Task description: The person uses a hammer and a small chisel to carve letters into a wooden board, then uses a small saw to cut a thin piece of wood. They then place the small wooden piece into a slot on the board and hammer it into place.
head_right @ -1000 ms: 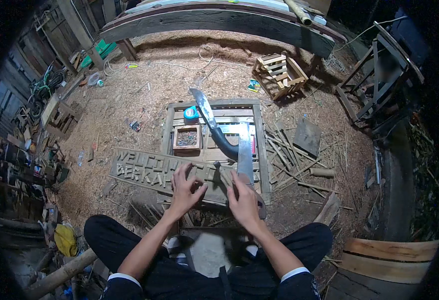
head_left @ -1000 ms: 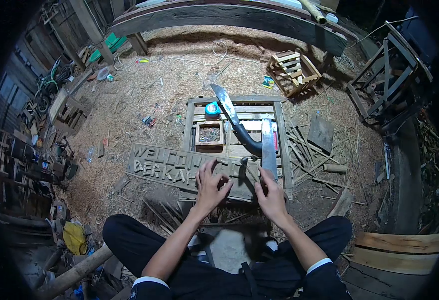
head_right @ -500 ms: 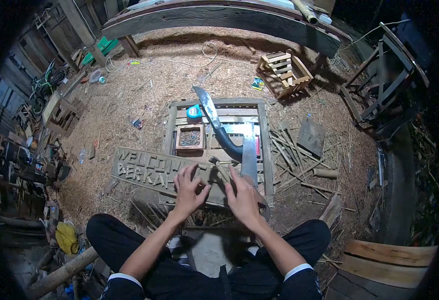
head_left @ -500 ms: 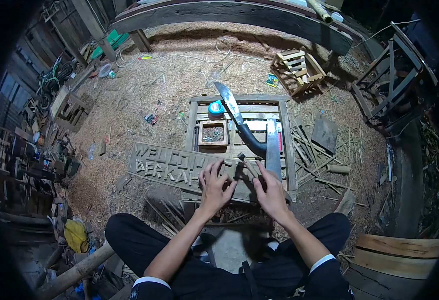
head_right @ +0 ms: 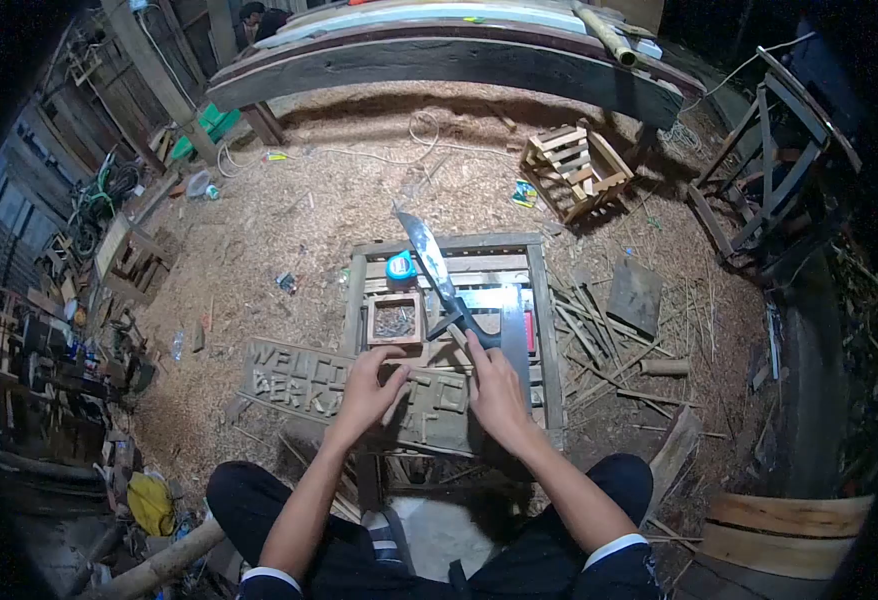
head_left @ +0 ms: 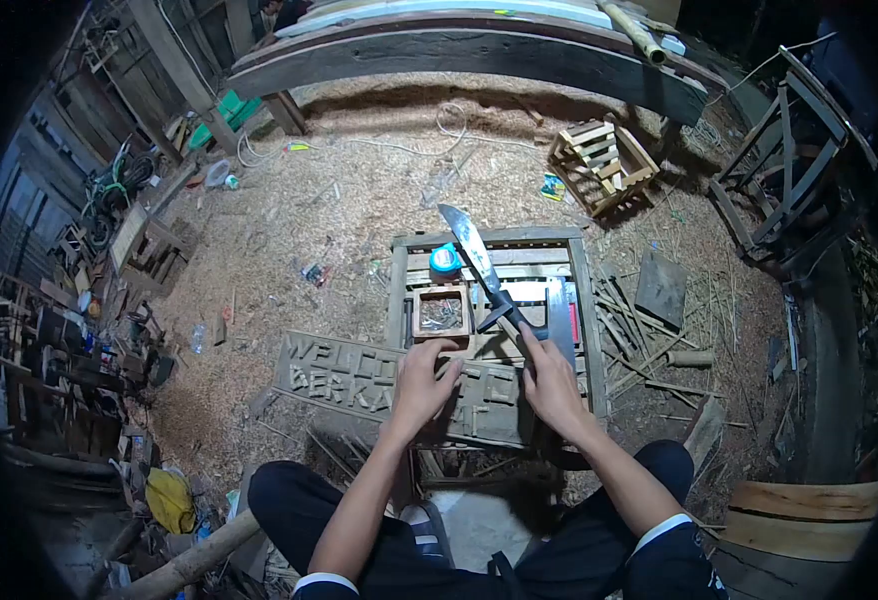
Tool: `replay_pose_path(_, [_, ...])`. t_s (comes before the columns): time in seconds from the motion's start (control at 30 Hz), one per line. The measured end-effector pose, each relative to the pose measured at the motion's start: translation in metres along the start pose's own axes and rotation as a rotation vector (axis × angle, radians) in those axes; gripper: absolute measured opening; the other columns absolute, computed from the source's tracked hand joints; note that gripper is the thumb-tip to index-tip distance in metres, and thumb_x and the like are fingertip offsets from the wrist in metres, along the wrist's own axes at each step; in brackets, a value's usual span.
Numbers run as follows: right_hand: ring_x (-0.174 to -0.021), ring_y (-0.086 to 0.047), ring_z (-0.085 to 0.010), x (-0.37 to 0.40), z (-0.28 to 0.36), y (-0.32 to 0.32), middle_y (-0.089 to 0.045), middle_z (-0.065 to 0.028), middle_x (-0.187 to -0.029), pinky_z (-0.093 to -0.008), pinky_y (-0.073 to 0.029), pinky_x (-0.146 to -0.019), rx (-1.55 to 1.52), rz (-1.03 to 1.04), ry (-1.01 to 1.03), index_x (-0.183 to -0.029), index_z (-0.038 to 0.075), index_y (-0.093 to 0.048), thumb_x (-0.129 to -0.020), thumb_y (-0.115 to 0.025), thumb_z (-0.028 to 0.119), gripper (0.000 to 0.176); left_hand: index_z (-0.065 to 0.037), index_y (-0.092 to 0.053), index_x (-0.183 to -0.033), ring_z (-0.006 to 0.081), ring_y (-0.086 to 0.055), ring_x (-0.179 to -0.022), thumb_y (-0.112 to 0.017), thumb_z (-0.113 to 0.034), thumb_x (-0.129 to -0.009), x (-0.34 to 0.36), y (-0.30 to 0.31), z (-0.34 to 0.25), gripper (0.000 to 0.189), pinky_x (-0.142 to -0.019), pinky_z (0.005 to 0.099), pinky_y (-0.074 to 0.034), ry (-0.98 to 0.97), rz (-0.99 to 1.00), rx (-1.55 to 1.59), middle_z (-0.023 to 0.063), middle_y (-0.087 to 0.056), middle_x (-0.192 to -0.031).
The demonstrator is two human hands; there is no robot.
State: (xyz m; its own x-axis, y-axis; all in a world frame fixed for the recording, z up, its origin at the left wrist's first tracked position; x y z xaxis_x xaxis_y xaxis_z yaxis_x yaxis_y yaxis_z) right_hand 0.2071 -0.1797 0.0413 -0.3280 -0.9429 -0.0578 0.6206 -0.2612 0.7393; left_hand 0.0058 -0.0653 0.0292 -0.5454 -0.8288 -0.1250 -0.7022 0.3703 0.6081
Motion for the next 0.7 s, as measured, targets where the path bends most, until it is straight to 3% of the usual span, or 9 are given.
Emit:
replay_pose_path(0.23, [-0.107, -0.064, -0.0471, -0.005, -0.007, -0.009, -0.062, -0.0254, -0.117, -0.0502, -0.052, -0.094, -0.043, 0.017, -0.002, -0.158, 0.007, -0.044, -0.089, -0.060, -0.011, 0.073, -0.005, -0.069, -0.122, 0.0351, -0.066, -0.113, -0.076, -0.025, -0.094, -0.008, -0.024, -0.003, 0.035, -0.098, 0.0440, -0.050, -0.081, 0.049, -0.041, 0.0158, -0.072, -0.118])
replay_pose_path(0.37, [-0.111, -0.063, -0.0454, -0.013, -0.013, -0.010, -0.060, -0.0258, -0.124, -0.0482, -0.051, -0.098, -0.120, -0.053, 0.033, -0.158, 0.007, -0.044, -0.090, -0.059, -0.011, 0.072, -0.007, -0.069, -0.124, 0.0330, -0.064, -0.117, -0.078, -0.028, -0.092, -0.002, -0.031, -0.008, 0.039, -0.104, 0.0445, -0.043, -0.157, 0.174, -0.102, 0.0137, -0.071, -0.120])
replay_pose_path(0.5, [-0.120, -0.059, -0.0503, -0.009, -0.005, -0.008, -0.052, -0.0298, -0.137, -0.0512, -0.050, -0.102, -0.235, 0.082, 0.051, -0.156, 0.006, -0.044, -0.094, -0.060, -0.003, 0.065, -0.009, -0.068, -0.126, 0.0323, -0.062, -0.119, -0.079, -0.030, -0.090, 0.001, -0.039, -0.002, 0.043, -0.108, 0.0452, -0.039, -0.261, 0.219, -0.169, 0.0118, -0.070, -0.121])
replay_pose_path(0.63, [-0.121, -0.059, -0.0484, 0.005, -0.003, -0.009, -0.054, -0.0279, -0.138, -0.0523, -0.050, -0.102, -0.130, 0.108, 0.114, -0.158, 0.007, -0.041, -0.097, -0.063, 0.007, 0.065, -0.009, -0.068, -0.128, 0.0302, -0.058, -0.126, -0.079, -0.038, -0.088, 0.000, -0.039, -0.010, 0.051, -0.114, 0.0471, -0.036, -0.245, 0.282, -0.191, 0.0111, -0.069, -0.126])
replay_pose_path(0.7, [-0.122, -0.059, -0.0441, 0.008, -0.002, -0.002, -0.057, -0.0262, -0.135, -0.0509, -0.048, -0.103, 0.106, 0.068, 0.246, -0.158, 0.006, -0.042, -0.097, -0.065, 0.009, 0.066, -0.009, -0.068, -0.127, 0.0313, -0.057, -0.127, -0.082, -0.039, -0.084, 0.002, -0.045, -0.010, 0.054, -0.114, 0.0472, -0.035, -0.258, 0.297, -0.170, 0.0107, -0.067, -0.129])
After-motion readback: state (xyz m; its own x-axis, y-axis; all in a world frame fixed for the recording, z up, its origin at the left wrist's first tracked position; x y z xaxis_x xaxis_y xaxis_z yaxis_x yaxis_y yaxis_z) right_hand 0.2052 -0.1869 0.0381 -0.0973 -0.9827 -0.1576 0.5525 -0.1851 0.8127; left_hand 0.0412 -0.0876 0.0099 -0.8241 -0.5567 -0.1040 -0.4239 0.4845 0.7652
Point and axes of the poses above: each hand's wrist, its own x-axis away from the middle knuckle, its own y-axis out of the back of the hand, z = x × y, the point moved 3 cm from there along -x, towards the middle knuckle
